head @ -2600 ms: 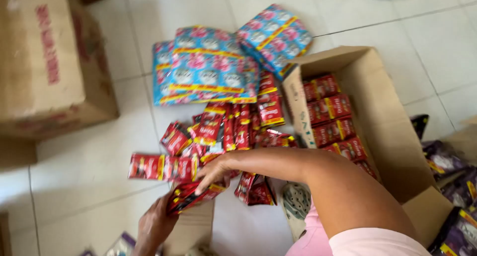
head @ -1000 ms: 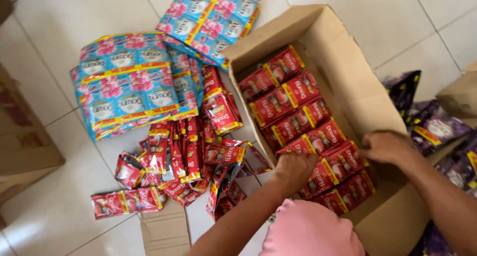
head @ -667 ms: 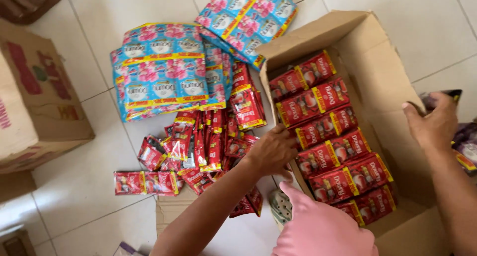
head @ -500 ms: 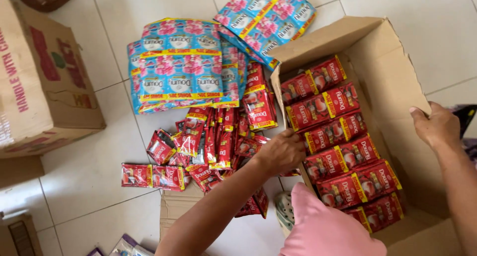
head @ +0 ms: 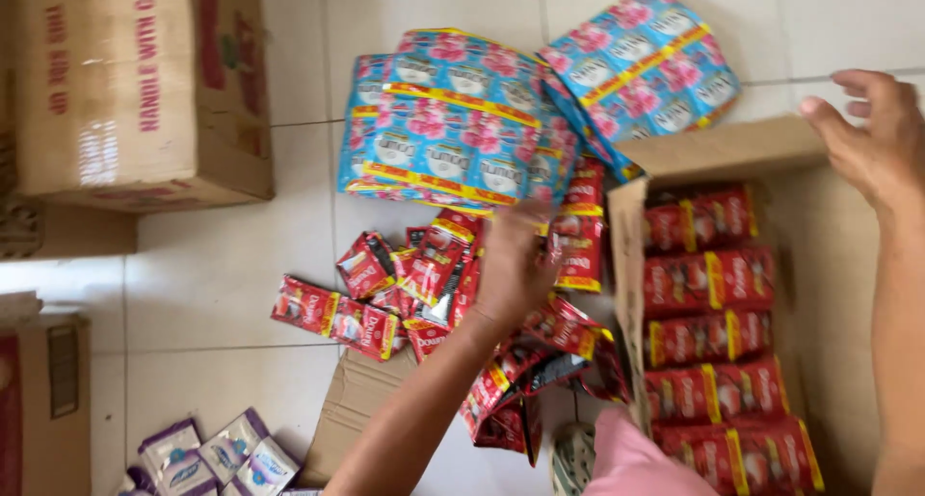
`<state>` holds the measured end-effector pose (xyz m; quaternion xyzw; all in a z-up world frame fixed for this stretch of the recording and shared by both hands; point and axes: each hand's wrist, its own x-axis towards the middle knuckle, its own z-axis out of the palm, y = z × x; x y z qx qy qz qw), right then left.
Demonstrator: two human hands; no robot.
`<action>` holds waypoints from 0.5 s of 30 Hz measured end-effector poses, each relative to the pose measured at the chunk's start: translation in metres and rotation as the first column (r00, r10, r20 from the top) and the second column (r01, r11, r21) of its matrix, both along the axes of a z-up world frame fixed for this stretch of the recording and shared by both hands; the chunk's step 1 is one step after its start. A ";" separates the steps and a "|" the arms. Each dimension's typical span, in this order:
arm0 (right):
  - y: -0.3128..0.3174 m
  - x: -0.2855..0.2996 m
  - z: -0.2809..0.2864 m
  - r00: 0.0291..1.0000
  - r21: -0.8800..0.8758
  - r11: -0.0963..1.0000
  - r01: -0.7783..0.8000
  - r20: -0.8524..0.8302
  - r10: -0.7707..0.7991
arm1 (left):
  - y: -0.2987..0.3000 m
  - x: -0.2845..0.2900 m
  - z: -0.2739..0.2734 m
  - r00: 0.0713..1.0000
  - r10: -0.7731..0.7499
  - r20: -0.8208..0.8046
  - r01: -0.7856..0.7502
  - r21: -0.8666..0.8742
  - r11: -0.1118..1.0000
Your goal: Organizing and packing various household product sachets into cardboard boxes.
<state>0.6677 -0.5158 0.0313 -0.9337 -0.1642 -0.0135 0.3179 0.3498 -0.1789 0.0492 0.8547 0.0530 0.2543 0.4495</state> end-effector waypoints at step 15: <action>0.246 0.109 -0.164 0.827 -0.326 0.891 -0.316 -0.554 0.090 | 0.113 0.011 -0.188 0.821 0.305 -0.483 -0.506 -0.863 -0.004</action>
